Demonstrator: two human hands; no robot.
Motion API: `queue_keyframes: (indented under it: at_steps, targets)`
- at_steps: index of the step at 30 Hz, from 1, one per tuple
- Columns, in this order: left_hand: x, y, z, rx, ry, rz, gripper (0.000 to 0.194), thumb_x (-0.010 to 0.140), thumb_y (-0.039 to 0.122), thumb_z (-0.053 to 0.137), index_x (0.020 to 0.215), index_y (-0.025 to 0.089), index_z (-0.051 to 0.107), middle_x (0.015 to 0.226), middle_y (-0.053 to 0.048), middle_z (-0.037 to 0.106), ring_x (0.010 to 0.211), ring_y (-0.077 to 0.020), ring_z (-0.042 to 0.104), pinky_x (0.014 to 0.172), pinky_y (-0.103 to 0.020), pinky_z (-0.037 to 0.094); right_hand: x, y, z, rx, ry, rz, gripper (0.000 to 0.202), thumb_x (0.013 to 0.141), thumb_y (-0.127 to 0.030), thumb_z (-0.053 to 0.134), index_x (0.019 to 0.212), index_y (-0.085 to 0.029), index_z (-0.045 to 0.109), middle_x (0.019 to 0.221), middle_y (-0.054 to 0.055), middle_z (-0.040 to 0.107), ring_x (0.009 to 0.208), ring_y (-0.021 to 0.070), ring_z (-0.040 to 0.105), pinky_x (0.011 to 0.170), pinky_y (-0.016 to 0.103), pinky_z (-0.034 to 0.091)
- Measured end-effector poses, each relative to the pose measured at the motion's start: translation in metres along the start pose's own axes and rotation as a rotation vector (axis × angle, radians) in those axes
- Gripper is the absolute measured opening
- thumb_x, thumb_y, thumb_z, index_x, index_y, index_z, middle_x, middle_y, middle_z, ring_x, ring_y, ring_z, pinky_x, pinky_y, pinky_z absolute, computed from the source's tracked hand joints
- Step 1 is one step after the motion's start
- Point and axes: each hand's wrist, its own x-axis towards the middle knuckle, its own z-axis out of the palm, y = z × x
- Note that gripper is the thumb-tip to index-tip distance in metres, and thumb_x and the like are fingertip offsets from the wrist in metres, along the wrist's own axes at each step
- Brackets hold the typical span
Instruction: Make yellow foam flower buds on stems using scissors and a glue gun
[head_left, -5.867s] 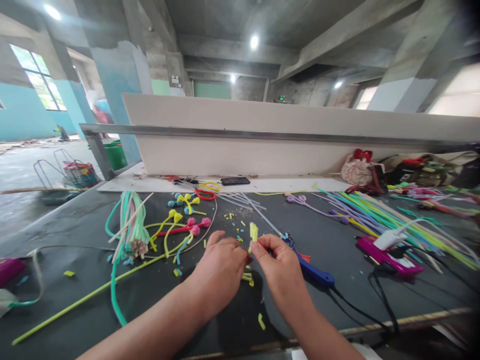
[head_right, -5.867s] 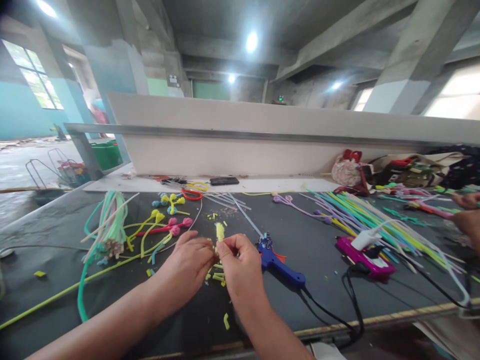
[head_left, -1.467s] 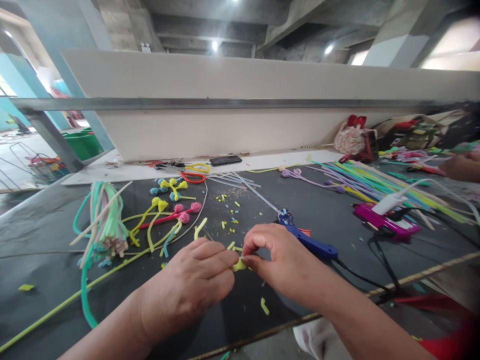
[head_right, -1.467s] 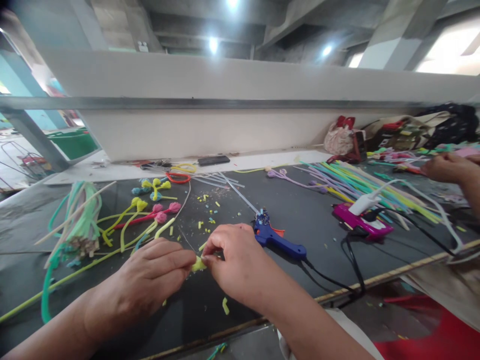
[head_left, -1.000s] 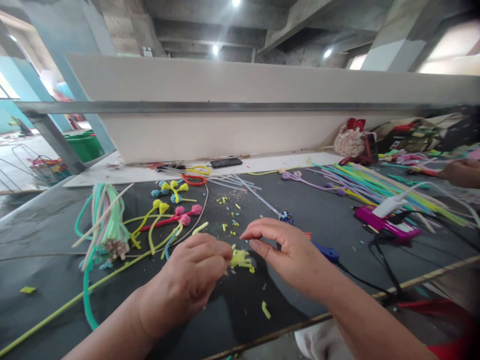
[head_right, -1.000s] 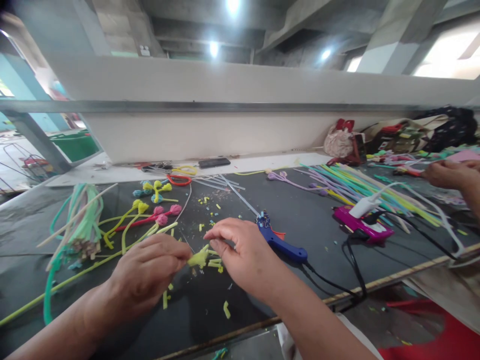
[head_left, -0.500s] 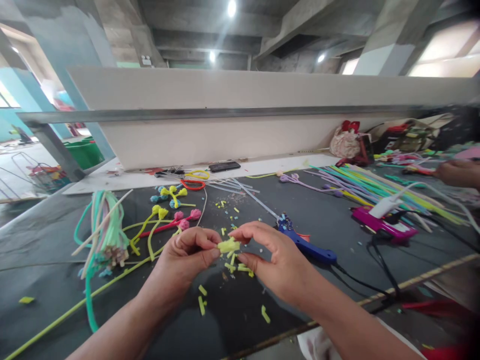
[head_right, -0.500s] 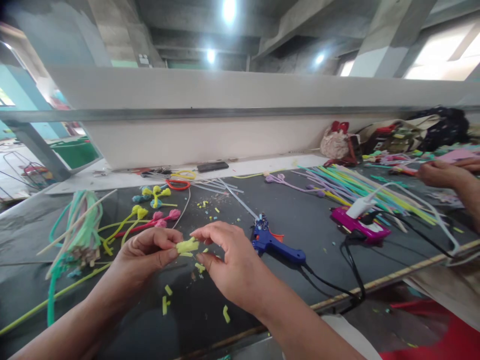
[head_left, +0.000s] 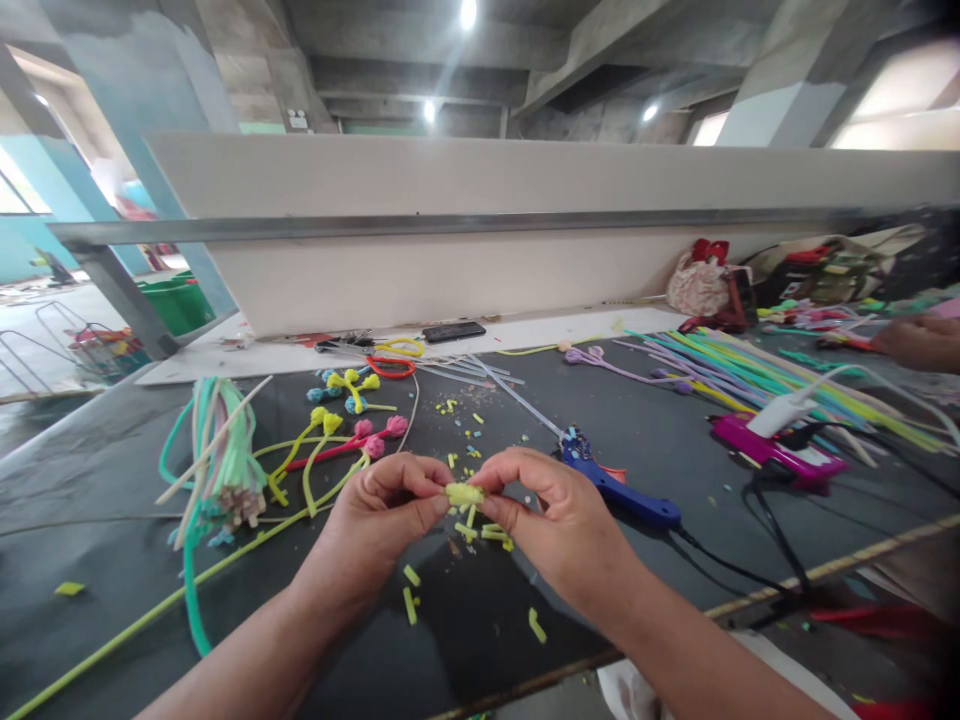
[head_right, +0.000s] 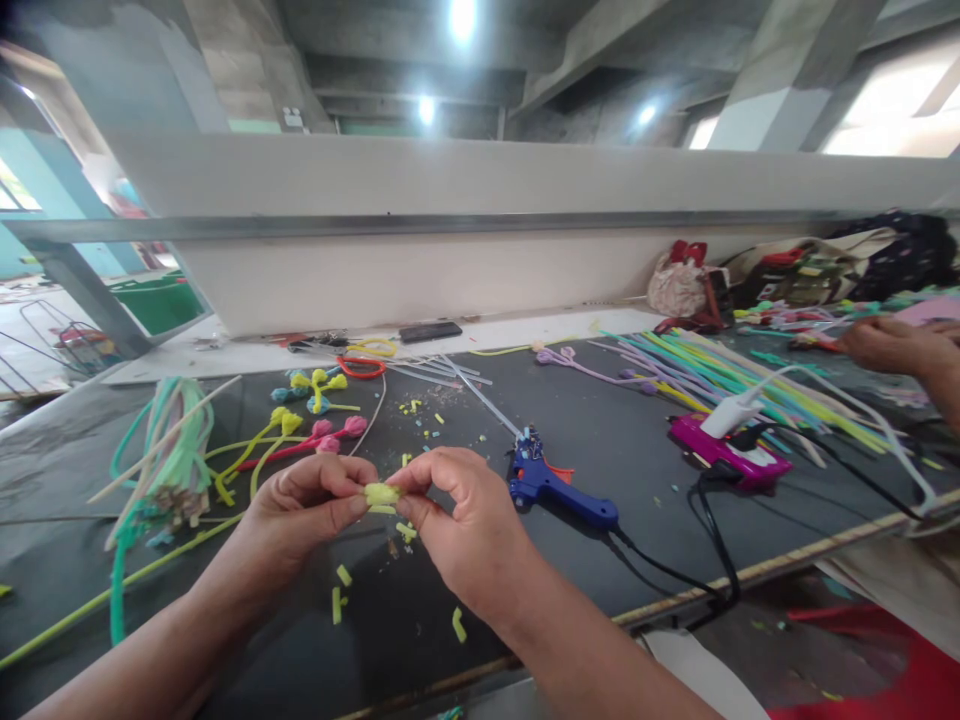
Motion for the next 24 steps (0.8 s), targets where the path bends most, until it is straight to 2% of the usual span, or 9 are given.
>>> queue_keyframes:
  at_steps: [2,4,7,9,13,16,18,21,24]
  targets:
    - [0.001,-0.001,-0.001,0.001,0.018,0.011,0.014,0.062,0.009,0.07,0.057,0.015,0.059,0.074,0.003,0.064,0.066,-0.007,0.057,0.061,-0.017,0.043,0.0,0.001,0.001,0.057,-0.02,0.025,0.008,0.072,-0.014,0.065,0.077,-0.019,0.064,0.075,-0.001,0.063,0.076,0.0152,0.057,0.074,0.03,0.043]
    - [0.002,-0.002,-0.002,0.018,0.042,0.021,0.014,0.062,0.009,0.07,0.058,0.015,0.058,0.075,0.002,0.064,0.067,-0.0077,0.057,0.062,-0.018,0.044,0.0,0.003,0.001,0.151,-0.051,0.057,0.025,0.07,-0.012,0.065,0.093,-0.021,0.063,0.08,-0.001,0.06,0.079,0.0144,0.056,0.076,0.029,0.044]
    - [0.004,-0.003,-0.003,0.123,0.063,0.087,0.013,0.064,0.009,0.068,0.059,0.015,0.058,0.077,0.001,0.064,0.07,-0.0089,0.058,0.063,-0.019,0.044,-0.001,0.006,0.001,0.305,-0.108,0.111,0.052,0.069,-0.012,0.065,0.118,-0.023,0.05,0.091,-0.001,0.055,0.085,0.0136,0.054,0.08,0.029,0.044]
    - [0.003,-0.003,-0.004,0.299,0.039,0.217,0.011,0.067,0.008,0.065,0.061,0.015,0.058,0.079,0.0,0.063,0.071,-0.0099,0.059,0.063,-0.02,0.045,-0.001,0.007,0.002,0.389,-0.153,0.173,0.054,0.071,-0.016,0.063,0.121,-0.023,0.045,0.094,0.0,0.053,0.087,0.0136,0.054,0.08,0.029,0.045]
    - [-0.001,-0.002,-0.007,0.727,-0.053,0.581,0.013,0.073,0.004,0.058,0.068,0.016,0.06,0.082,-0.003,0.061,0.074,-0.0109,0.057,0.068,-0.023,0.044,0.002,0.011,0.004,0.458,-0.205,0.336,0.043,0.074,-0.022,0.058,0.116,-0.02,0.048,0.1,0.004,0.054,0.087,0.0154,0.056,0.078,0.031,0.047]
    - [-0.003,-0.002,-0.01,0.912,-0.041,0.74,0.016,0.074,0.002,0.055,0.072,0.016,0.063,0.086,-0.004,0.055,0.075,-0.0107,0.054,0.067,-0.023,0.043,0.006,0.019,0.002,0.214,-0.152,0.385,0.041,0.072,-0.014,0.053,0.113,-0.019,0.052,0.102,0.005,0.058,0.08,0.0153,0.059,0.074,0.032,0.047]
    - [-0.003,-0.002,-0.012,0.984,-0.016,0.797,0.018,0.074,0.002,0.054,0.076,0.016,0.065,0.087,-0.004,0.05,0.071,-0.0099,0.05,0.064,-0.023,0.042,0.008,0.023,-0.003,-0.041,-0.066,0.364,0.033,0.072,-0.012,0.051,0.104,-0.019,0.058,0.093,0.004,0.064,0.078,0.016,0.06,0.074,0.031,0.045]
    - [-0.001,-0.003,-0.014,1.038,-0.013,0.814,0.019,0.074,0.002,0.055,0.079,0.017,0.066,0.086,-0.004,0.046,0.069,-0.0096,0.047,0.061,-0.022,0.041,0.009,0.022,-0.014,-0.296,-0.001,0.307,0.01,0.074,-0.02,0.054,0.08,-0.02,0.063,0.073,0.0,0.066,0.07,0.0161,0.06,0.066,0.027,0.043]
    - [0.001,-0.003,-0.014,1.026,-0.033,0.766,0.017,0.076,0.005,0.054,0.079,0.017,0.066,0.084,-0.004,0.049,0.073,-0.0107,0.05,0.066,-0.023,0.042,0.008,0.015,-0.022,-0.454,-0.003,0.224,0.012,0.076,-0.026,0.056,0.066,-0.021,0.058,0.059,-0.003,0.06,0.057,0.0133,0.054,0.055,0.024,0.036]
